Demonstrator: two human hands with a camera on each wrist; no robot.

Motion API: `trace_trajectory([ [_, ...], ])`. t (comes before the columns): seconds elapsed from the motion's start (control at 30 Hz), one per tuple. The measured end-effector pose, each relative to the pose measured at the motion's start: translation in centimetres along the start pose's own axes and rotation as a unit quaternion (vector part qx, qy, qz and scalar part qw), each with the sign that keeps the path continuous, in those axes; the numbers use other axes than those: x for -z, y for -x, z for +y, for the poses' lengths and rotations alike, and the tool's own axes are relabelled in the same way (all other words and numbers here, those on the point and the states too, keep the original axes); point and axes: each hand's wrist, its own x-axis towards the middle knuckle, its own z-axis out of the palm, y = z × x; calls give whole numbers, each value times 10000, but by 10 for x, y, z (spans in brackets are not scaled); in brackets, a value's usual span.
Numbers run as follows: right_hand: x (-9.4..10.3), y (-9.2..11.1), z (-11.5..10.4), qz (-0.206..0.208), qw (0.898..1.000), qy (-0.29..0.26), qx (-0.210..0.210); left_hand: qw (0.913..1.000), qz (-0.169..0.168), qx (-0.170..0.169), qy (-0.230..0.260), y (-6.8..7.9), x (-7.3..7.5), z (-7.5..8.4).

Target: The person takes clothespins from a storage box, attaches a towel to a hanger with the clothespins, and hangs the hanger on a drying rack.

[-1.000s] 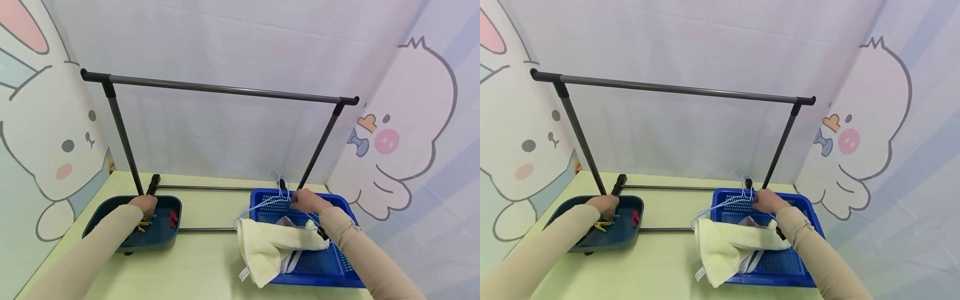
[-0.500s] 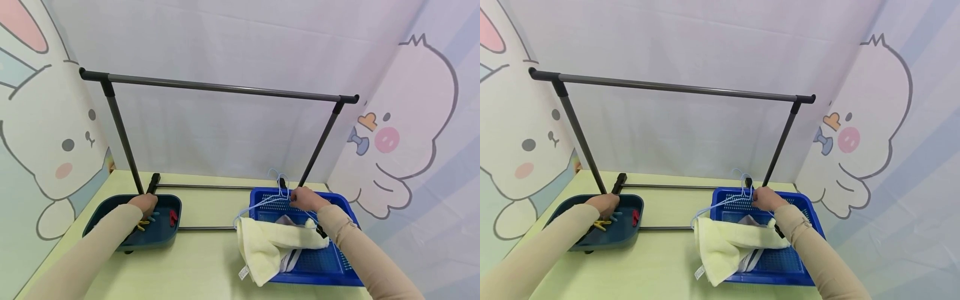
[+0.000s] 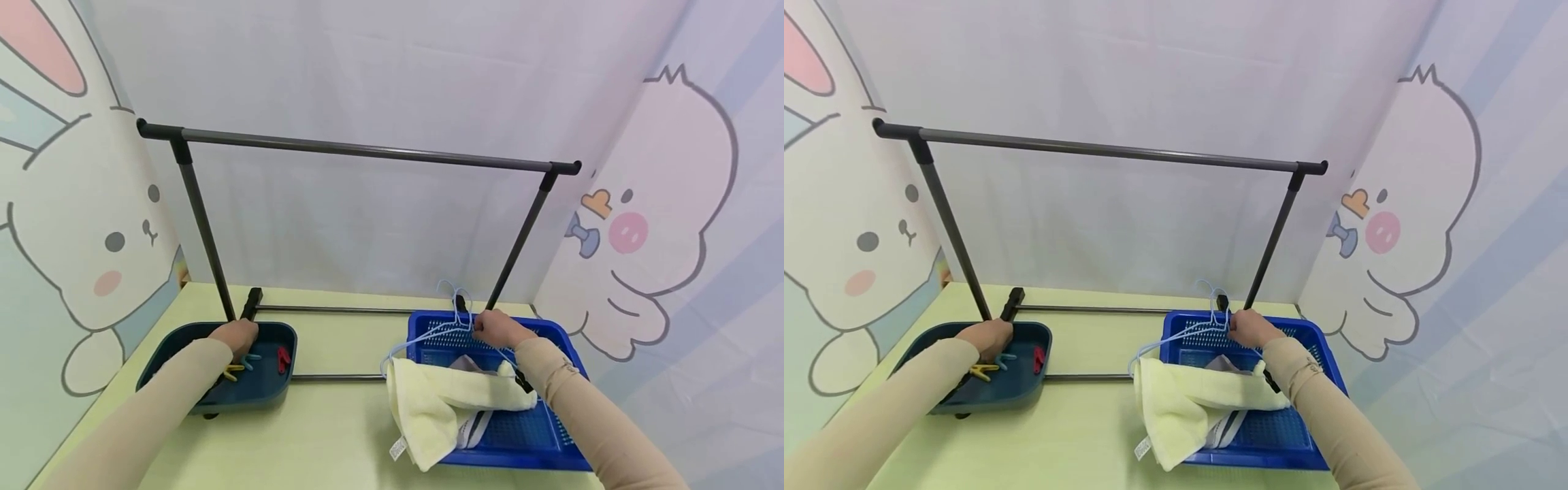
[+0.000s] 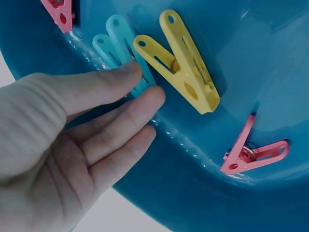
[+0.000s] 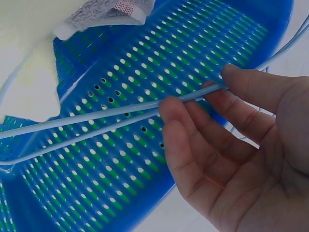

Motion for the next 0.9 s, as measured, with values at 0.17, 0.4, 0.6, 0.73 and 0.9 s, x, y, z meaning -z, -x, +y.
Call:
trace_trajectory([
  [0.17, -3, 0, -1, -1, 9999, 99, 47, 9999, 120, -88, 37, 0, -6, -3],
  [0.4, -6, -2, 1, -68, 9999, 150, 46, 9994, 245, -194, 124, 2, -9, -4],
  [0.6, -8, -3, 2, -111, 9998, 160, -2, 9996, 187, -199, 82, 2, -8, -3],
  [0.73, -6, -3, 2, -150, 9998, 160, 17, 9993, 244, -264, 62, 5, -5, -2],
  [0.9, 1, 0, 0, -108, 9999, 33, -46, 9996, 114, -220, 130, 6, 1, -2],
])
